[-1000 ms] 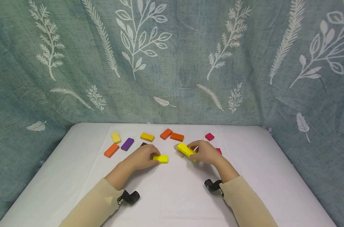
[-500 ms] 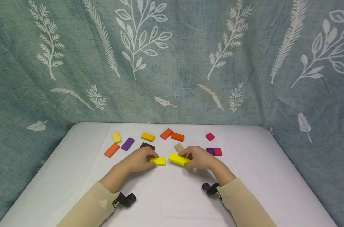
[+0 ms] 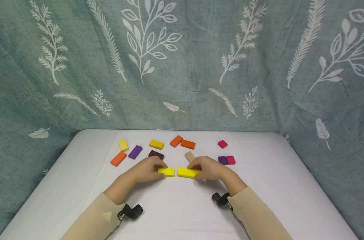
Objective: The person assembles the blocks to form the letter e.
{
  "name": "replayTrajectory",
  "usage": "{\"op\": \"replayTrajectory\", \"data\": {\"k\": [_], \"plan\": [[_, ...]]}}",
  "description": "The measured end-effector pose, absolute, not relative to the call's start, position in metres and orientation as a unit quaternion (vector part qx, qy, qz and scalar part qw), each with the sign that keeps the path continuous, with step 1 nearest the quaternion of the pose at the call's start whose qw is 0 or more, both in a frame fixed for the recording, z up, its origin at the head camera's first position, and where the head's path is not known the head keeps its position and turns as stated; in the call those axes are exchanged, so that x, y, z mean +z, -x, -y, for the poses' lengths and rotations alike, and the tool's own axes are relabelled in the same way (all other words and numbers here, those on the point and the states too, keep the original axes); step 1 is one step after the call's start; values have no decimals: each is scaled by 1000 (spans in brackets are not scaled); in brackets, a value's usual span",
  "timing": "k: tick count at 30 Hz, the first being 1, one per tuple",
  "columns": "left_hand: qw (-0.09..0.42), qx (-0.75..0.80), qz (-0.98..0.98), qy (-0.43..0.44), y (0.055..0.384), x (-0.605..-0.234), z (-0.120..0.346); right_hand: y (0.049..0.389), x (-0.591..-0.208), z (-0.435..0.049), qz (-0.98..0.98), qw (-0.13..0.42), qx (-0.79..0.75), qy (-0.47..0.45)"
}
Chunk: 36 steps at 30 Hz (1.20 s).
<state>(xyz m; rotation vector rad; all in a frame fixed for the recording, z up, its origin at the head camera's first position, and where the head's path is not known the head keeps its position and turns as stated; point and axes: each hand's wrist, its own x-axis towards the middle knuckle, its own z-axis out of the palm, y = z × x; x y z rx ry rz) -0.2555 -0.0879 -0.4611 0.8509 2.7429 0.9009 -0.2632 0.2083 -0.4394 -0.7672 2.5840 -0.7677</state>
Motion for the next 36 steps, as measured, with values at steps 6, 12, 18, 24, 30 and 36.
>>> {"op": "replayTrajectory", "data": {"k": [6, 12, 18, 24, 30, 36], "plan": [[74, 302, -910, -273, 257, -464, 90, 263, -441, -210, -908, 173, -268, 272], [81, 314, -907, -268, 257, -463, 94, 262, -439, -216, -911, 171, -273, 257], [86, 330, -902, -267, 259, -463, 93, 265, -438, -217, -911, 171, -284, 244], [80, 329, -904, -260, 261, -465, 89, 269, -437, -213, -910, 169, -286, 247], [71, 332, -905, -256, 263, -465, 88, 272, -437, -212, -913, 166, -285, 240], [70, 336, -902, -261, 266, -465, 87, 278, -439, -211, -914, 156, -286, 241]]}}
